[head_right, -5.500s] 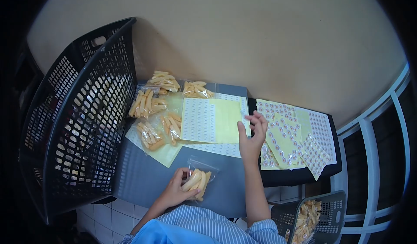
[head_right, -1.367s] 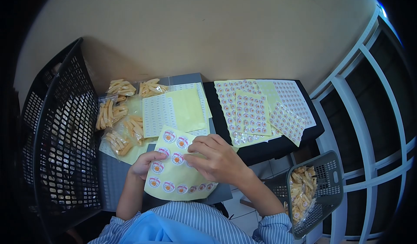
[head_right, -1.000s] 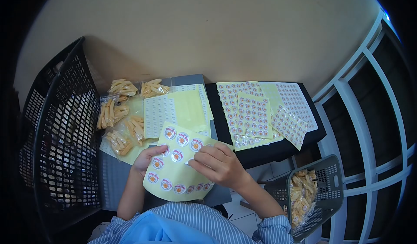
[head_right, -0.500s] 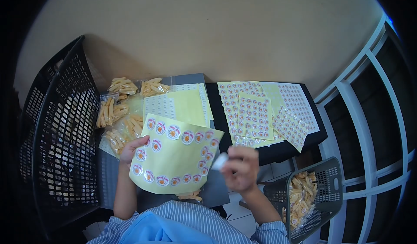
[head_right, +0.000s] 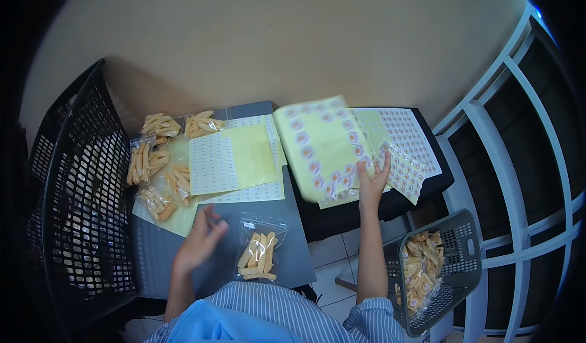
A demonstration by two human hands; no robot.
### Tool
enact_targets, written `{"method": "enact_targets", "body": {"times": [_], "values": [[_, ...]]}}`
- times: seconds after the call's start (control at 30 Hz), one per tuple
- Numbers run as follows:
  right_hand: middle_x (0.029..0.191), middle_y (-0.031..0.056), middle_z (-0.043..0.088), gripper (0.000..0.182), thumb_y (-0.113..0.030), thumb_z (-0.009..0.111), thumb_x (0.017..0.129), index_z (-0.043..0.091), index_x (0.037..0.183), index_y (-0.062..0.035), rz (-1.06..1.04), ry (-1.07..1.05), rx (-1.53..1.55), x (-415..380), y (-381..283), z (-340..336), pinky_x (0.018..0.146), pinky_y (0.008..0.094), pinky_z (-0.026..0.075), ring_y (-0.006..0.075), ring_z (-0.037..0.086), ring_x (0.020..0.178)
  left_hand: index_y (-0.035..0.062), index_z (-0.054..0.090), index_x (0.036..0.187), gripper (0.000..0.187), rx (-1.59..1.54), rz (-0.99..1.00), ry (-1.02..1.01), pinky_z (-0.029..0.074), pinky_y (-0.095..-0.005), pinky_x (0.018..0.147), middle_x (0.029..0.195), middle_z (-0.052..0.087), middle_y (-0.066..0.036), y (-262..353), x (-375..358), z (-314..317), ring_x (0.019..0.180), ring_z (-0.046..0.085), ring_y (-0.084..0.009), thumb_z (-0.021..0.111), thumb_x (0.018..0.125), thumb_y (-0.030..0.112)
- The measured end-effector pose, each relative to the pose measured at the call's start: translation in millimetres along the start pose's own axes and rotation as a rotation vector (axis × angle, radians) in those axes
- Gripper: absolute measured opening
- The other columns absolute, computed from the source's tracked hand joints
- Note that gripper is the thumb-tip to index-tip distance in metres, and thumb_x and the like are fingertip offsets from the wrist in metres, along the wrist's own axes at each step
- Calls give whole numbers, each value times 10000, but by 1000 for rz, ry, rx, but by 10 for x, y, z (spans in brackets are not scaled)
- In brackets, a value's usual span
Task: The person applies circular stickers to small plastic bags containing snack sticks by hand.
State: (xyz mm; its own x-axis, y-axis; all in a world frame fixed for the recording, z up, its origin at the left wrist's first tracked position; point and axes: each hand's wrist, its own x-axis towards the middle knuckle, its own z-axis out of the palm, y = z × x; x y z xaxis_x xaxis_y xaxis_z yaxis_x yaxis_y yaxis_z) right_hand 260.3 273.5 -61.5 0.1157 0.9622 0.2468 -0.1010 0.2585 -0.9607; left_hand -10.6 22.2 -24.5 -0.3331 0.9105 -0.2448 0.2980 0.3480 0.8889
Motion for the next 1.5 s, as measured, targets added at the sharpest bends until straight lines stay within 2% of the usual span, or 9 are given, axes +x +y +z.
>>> {"method": "enact_targets", "body": {"times": [0.23,0.33,0.47,0.57,0.63,0.67,0.87,1.1,1.5], "values": [[1097,233,493,830,-70,689,670,197,1338,-31,-32,174,-587,38,745,-220,884,359,389,337,475,1062,-84,256,1267,807,307,35,-76,427,-333,833,1018,471,-167,1,-239,443,938,497,-243,687,730,337],[1075,152,501,777,-88,683,653,269,1308,-26,-196,296,-1313,-81,752,-109,955,401,275,321,455,1050,-98,276,1255,796,93,77,-128,425,-343,876,1012,503,-172,-115,-148,477,977,512,-259,712,716,293],[1061,116,499,482,-62,656,684,483,1133,-37,-541,179,-990,-157,307,17,868,384,365,261,488,1008,-34,333,1252,662,-296,147,-133,441,-322,880,1016,486,-131,-240,30,451,1035,507,-232,702,730,137],[1016,72,525,95,-57,626,739,583,823,-49,-55,-705,-195,-520,-431,334,670,252,438,143,538,886,-22,340,1252,617,-552,69,-207,433,-320,897,1088,468,-123,-285,102,425,1107,470,-243,678,744,71],[864,29,565,69,-104,618,772,591,811,-54,164,-1118,-129,-788,-817,530,650,240,426,111,541,800,-23,330,1261,598,-557,124,-282,415,-321,917,1153,456,-149,-323,121,417,1102,475,-243,644,756,34],[884,35,561,91,-120,617,775,593,813,-41,1,-1226,-277,-877,-953,627,639,243,420,110,535,790,-24,307,1287,585,-551,125,-311,393,-315,937,1216,435,-172,-300,107,402,1114,468,-234,582,770,-8],[816,91,529,124,-131,600,745,576,772,-12,-118,-1360,-568,-1110,-908,868,674,336,439,240,552,792,-5,288,1317,589,-573,131,-347,351,-311,978,1250,422,-164,-340,109,388,1154,435,-201,461,759,-79],[779,79,537,105,-128,599,717,583,733,-25,-85,-1298,-664,-1179,-964,932,678,358,427,246,555,792,0,294,1317,592,-614,116,-337,363,-302,959,1232,440,-155,-317,102,387,1132,454,-189,445,751,-79],[801,37,533,53,-105,613,702,588,742,-81,-500,-1358,-765,-1238,-887,946,752,332,319,180,516,821,-32,283,1312,565,-585,140,-398,361,-305,960,1252,427,-185,-369,139,380,1143,449,-213,454,774,-42]]}}
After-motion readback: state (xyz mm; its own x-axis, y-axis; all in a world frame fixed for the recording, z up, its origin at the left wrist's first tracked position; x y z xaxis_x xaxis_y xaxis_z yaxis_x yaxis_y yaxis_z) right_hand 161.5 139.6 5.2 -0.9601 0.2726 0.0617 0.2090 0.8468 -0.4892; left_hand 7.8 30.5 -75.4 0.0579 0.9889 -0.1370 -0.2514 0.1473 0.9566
